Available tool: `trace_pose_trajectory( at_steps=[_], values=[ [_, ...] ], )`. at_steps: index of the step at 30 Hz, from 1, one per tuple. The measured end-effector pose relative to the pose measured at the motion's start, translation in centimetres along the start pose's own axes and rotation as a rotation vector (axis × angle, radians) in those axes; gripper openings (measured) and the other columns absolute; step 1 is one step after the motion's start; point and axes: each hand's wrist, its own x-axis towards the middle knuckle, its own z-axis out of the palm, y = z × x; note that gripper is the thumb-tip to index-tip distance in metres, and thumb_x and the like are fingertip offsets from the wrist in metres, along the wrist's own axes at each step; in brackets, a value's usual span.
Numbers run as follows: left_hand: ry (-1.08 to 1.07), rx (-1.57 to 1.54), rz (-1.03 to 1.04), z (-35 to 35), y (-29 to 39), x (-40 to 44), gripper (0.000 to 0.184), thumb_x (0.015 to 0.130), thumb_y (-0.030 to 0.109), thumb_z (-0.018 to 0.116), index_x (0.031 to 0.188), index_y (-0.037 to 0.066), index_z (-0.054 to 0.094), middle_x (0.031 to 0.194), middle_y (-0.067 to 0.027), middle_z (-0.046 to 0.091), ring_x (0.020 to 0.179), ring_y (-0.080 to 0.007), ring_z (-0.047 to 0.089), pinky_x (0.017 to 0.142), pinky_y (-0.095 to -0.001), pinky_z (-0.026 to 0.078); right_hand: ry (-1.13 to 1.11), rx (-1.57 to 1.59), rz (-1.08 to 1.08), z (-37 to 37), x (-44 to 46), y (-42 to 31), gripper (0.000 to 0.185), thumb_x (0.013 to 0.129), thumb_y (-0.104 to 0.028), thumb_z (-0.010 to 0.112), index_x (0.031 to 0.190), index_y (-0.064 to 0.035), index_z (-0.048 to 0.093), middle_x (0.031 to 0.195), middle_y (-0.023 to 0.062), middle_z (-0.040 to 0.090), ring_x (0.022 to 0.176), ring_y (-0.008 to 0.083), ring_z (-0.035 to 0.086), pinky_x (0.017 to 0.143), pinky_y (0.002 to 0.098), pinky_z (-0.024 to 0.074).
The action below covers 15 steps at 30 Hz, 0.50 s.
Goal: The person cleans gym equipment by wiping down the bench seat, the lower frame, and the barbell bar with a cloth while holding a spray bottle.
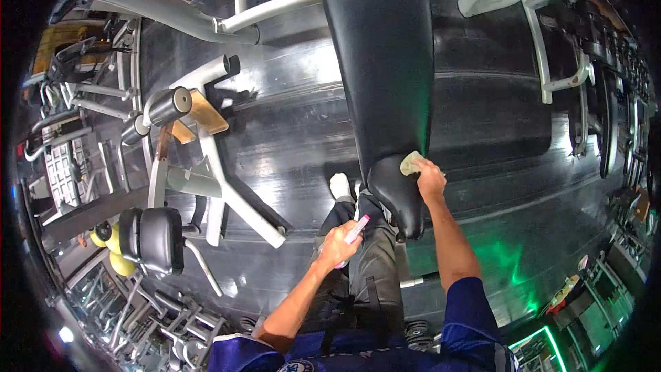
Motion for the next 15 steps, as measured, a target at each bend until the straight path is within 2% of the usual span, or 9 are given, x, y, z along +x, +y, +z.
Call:
trace_pose_trajectory(
  at_steps=[2, 4, 6, 8, 9, 10, 12, 14, 15],
  values=[
    [0.008, -0.025, -0.016, 0.1, 0.5, -0.1, 0.018, 0.082, 0.013, 0.059, 0.099, 0.007, 0.063, 0.085, -0.0181, 0.067, 0.082, -0.0371, 0.067, 0.074, -0.0431, 0.052, -0.064, -0.018, 0.089, -0.5, 1.1, -3.7, 0.03, 0.084, -0.007, 0.054, 0.104, -0.0169, 0.074, 0.109, 0.0084, 0.069, 0.107, 0.0294, 0.063, 0.091, 0.0421, 0.0511],
    [-0.005, 0.01, -0.024, 0.5, 0.2, 0.0, 0.018, 0.082, 0.013, 0.06, 0.098, 0.007, 0.063, 0.083, -0.0178, 0.067, 0.081, -0.0372, 0.067, 0.073, -0.0432, 0.052, -0.071, 0.06, -0.224, 3.1, 1.0, -5.7, 0.025, 0.083, -0.011, 0.056, 0.1, -0.0183, 0.074, 0.111, 0.0089, 0.069, 0.107, 0.0308, 0.063, 0.093, 0.0449, 0.0493],
    [0.005, 0.027, -0.014, 0.5, 0.1, -0.3, 0.017, 0.082, 0.013, 0.06, 0.098, 0.007, 0.063, 0.082, -0.0174, 0.066, 0.08, -0.0371, 0.067, 0.073, -0.0432, 0.052, -0.276, 0.086, -0.468, 5.8, 1.0, -8.3, 0.025, 0.085, -0.016, 0.056, 0.102, -0.0171, 0.074, 0.116, 0.0032, 0.067, 0.115, 0.0255, 0.059, 0.098, 0.042, 0.0454],
    [0.04, 0.022, 0.029, 0.2, 0.5, -0.4, 0.017, 0.082, 0.012, 0.06, 0.097, 0.006, 0.062, 0.082, -0.0171, 0.066, 0.079, -0.0369, 0.067, 0.072, -0.0431, 0.052, -0.412, -0.178, -0.484, 8.2, 1.6, -9.8, 0.026, 0.087, -0.021, 0.054, 0.105, -0.019, 0.074, 0.116, 0.0004, 0.067, 0.115, 0.0238, 0.059, 0.099, 0.0398, 0.0435],
    [0.04, 0.0, 0.026, 0.5, -0.1, -0.3, 0.018, 0.082, 0.012, 0.06, 0.098, 0.005, 0.062, 0.082, -0.0176, 0.066, 0.078, -0.0371, 0.067, 0.071, -0.0433, 0.052, -0.458, -0.171, -0.466, 7.7, 2.2, -9.8, 0.024, 0.087, -0.024, 0.055, 0.101, -0.0234, 0.075, 0.112, -0.0013, 0.068, 0.116, 0.0233, 0.058, 0.099, 0.0393, 0.0459],
    [0.033, 0.001, 0.024, 0.2, -0.1, -0.3, 0.018, 0.082, 0.012, 0.06, 0.099, 0.005, 0.062, 0.082, -0.0176, 0.065, 0.078, -0.0371, 0.066, 0.071, -0.0432, 0.052, -0.447, -0.112, -0.458, 8.0, 2.6, -8.7, 0.024, 0.086, -0.021, 0.056, 0.1, -0.0247, 0.075, 0.115, -0.0006, 0.067, 0.115, 0.0248, 0.058, 0.098, 0.0388, 0.0474],
    [0.007, -0.012, 0.025, 0.2, -0.1, 0.1, 0.018, 0.083, 0.012, 0.06, 0.099, 0.005, 0.062, 0.081, -0.0177, 0.065, 0.076, -0.0371, 0.066, 0.07, -0.0429, 0.052, -0.253, 0.118, -0.395, 7.8, 3.2, -4.1, 0.024, 0.089, -0.022, 0.054, 0.103, -0.0214, 0.073, 0.114, 0.0051, 0.065, 0.11, 0.0269, 0.06, 0.09, 0.0411, 0.051],
    [0.029, 0.0, 0.044, 0.6, -0.2, 0.2, 0.017, 0.084, 0.013, 0.061, 0.099, 0.006, 0.063, 0.08, -0.0179, 0.065, 0.075, -0.0369, 0.066, 0.069, -0.0425, 0.051, -0.159, 0.077, -0.192, 0.5, 3.8, -2.0, 0.027, 0.087, -0.013, 0.057, 0.105, -0.0246, 0.073, 0.115, 0.0067, 0.061, 0.108, 0.0305, 0.059, 0.091, 0.0426, 0.0511],
    [0.036, 0.014, 0.031, 0.7, -0.3, 0.1, 0.017, 0.084, 0.014, 0.061, 0.099, 0.006, 0.063, 0.08, -0.0179, 0.065, 0.075, -0.0368, 0.066, 0.069, -0.0425, 0.051, -0.19, 0.061, -0.072, -0.2, 3.8, 0.4, 0.033, 0.083, -0.007, 0.059, 0.106, -0.0259, 0.073, 0.117, 0.0086, 0.059, 0.107, 0.0316, 0.059, 0.091, 0.0426, 0.0509]
  ],
)
